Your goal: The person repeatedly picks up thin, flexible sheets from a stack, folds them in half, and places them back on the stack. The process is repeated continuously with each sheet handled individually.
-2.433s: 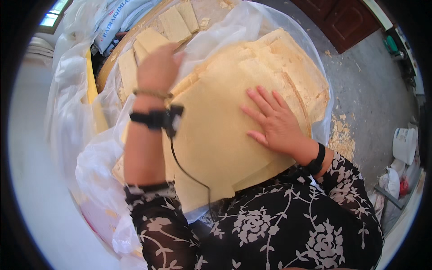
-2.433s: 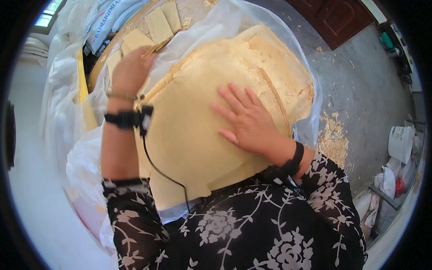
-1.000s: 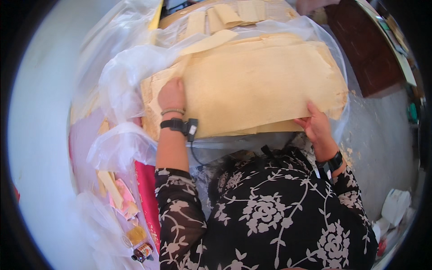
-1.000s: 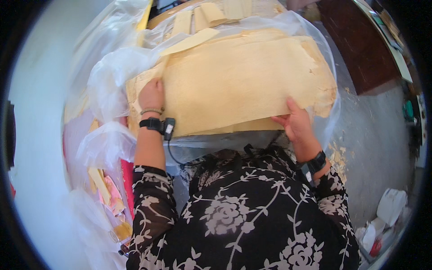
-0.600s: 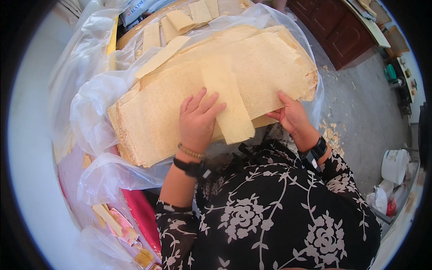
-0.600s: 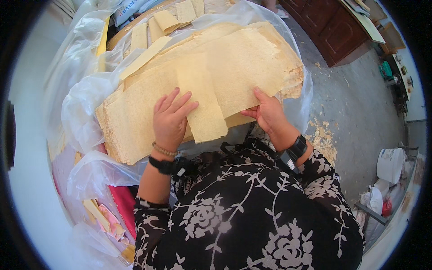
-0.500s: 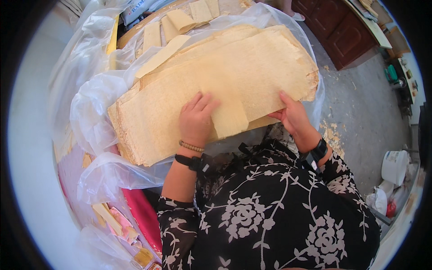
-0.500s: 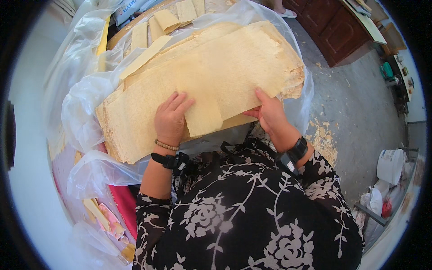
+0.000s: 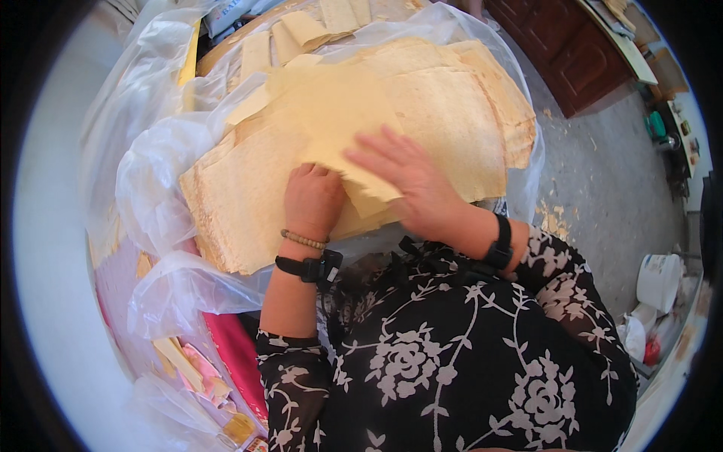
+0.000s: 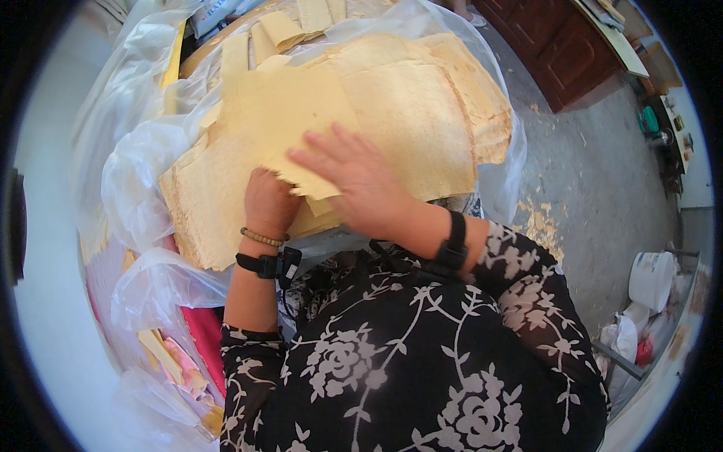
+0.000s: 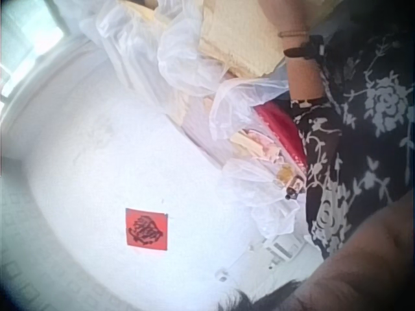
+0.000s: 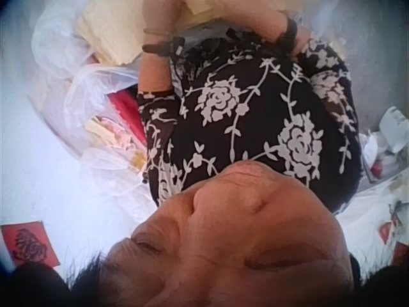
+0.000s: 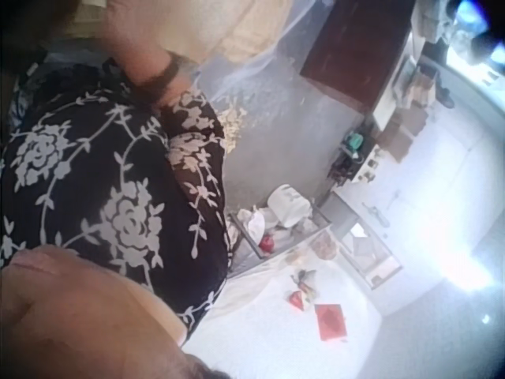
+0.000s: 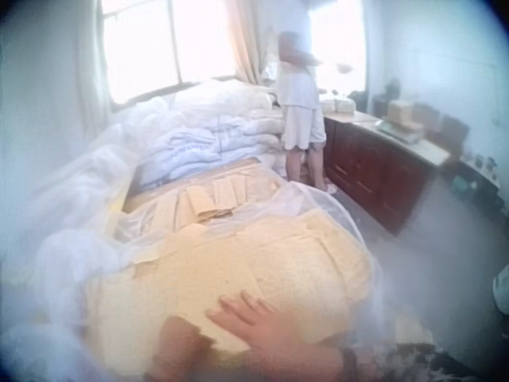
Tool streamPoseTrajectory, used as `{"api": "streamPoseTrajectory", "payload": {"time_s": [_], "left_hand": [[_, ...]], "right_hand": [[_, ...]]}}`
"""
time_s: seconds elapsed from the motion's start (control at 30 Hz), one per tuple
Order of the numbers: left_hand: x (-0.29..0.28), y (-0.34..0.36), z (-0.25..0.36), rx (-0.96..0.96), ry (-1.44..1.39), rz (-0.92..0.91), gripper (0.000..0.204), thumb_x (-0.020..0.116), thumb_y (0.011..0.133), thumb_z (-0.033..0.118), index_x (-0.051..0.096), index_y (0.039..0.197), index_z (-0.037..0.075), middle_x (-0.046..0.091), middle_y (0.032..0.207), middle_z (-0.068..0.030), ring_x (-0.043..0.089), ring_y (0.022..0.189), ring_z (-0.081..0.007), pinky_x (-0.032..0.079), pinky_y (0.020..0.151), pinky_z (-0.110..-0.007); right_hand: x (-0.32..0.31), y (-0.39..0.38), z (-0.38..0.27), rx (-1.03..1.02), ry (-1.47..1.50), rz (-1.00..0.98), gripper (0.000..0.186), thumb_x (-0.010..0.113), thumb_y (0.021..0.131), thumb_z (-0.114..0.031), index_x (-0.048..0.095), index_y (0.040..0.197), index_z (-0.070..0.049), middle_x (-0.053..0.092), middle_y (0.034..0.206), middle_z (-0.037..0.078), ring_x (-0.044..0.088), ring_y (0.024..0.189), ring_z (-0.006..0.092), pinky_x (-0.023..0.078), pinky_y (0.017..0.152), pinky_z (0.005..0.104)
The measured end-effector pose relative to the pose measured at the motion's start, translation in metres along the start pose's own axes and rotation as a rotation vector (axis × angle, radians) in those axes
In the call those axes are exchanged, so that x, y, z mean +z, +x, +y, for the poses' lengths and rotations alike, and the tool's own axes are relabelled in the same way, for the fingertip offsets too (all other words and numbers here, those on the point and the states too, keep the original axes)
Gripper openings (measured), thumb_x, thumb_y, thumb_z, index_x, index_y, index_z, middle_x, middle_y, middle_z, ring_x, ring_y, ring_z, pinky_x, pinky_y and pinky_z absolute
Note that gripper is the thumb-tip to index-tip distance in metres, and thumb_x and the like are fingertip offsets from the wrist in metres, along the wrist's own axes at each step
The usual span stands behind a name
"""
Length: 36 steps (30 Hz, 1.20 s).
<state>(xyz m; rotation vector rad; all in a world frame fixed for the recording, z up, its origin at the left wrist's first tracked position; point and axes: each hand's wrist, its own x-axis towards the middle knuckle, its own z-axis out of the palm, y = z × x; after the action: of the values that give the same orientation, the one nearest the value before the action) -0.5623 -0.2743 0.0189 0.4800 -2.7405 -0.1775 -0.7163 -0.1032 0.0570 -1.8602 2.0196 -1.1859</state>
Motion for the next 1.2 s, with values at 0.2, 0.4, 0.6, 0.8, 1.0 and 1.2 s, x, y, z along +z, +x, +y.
{"api": "streamPoseTrajectory", "payload": {"time_s": [0.2, 0.4, 0.6, 0.8, 1.0, 1.2], "left_hand": [[0.007, -0.022, -0.009, 0.026, -0.220, 0.116, 0.019, 0.070, 0.084, 0.010, 0.072, 0.103, 0.005, 0.073, 0.102, -0.0159, 0.069, 0.093, -0.0379, 0.055, 0.081, -0.048], [0.002, -0.038, -0.018, -0.009, -0.165, 0.012, 0.020, 0.068, 0.083, 0.009, 0.073, 0.102, 0.004, 0.073, 0.103, -0.0176, 0.067, 0.100, -0.0381, 0.056, 0.088, -0.046], [-0.015, -0.026, -0.022, -0.088, -0.414, -0.062, 0.025, 0.067, 0.082, 0.002, 0.073, 0.106, 0.007, 0.071, 0.115, -0.0150, 0.066, 0.107, -0.0362, 0.054, 0.095, -0.044], [-0.015, -0.018, -0.012, 0.060, -0.256, 0.085, 0.023, 0.070, 0.083, 0.006, 0.073, 0.106, 0.009, 0.070, 0.121, -0.0110, 0.067, 0.109, -0.0336, 0.054, 0.096, -0.042], [-0.002, -0.018, -0.006, 0.041, -0.213, 0.118, 0.022, 0.070, 0.081, 0.007, 0.071, 0.103, 0.008, 0.071, 0.110, -0.0102, 0.067, 0.104, -0.0314, 0.055, 0.089, -0.043], [-0.019, -0.060, -0.018, -0.136, -0.194, -0.033, 0.019, 0.071, 0.078, 0.004, 0.069, 0.097, 0.004, 0.069, 0.091, -0.0111, 0.067, 0.092, -0.0337, 0.055, 0.081, -0.045]], "right_hand": [[0.048, 0.014, -0.009, -0.021, -0.141, -0.192, 0.059, 0.060, 0.093, -0.021, 0.054, 0.152, -0.024, 0.052, 0.153, 0.018, 0.043, 0.139, 0.0473, 0.032, 0.113, 0.0536], [0.051, 0.014, -0.005, -0.012, -0.149, -0.185, 0.053, 0.055, 0.099, -0.024, 0.054, 0.152, -0.026, 0.052, 0.153, 0.018, 0.045, 0.139, 0.0433, 0.034, 0.112, 0.0530], [0.036, 0.021, -0.005, -0.004, -0.109, -0.159, 0.046, 0.053, 0.104, -0.027, 0.056, 0.150, -0.019, 0.056, 0.149, 0.018, 0.050, 0.137, 0.0401, 0.034, 0.113, 0.0531], [0.018, 0.020, -0.004, 0.326, 0.545, -0.061, 0.043, 0.049, 0.108, -0.029, 0.060, 0.141, -0.005, 0.065, 0.136, 0.019, 0.056, 0.131, 0.0379, 0.039, 0.112, 0.0451], [0.029, 0.020, -0.010, 0.004, 0.233, -0.082, 0.048, 0.051, 0.107, -0.038, 0.060, 0.143, -0.008, 0.063, 0.139, 0.020, 0.055, 0.132, 0.0356, 0.037, 0.114, 0.0467], [0.041, 0.012, -0.002, -0.083, -0.177, -0.207, 0.057, 0.054, 0.101, -0.053, 0.060, 0.146, -0.018, 0.057, 0.149, 0.014, 0.050, 0.138, 0.0329, 0.033, 0.116, 0.0485]]}}
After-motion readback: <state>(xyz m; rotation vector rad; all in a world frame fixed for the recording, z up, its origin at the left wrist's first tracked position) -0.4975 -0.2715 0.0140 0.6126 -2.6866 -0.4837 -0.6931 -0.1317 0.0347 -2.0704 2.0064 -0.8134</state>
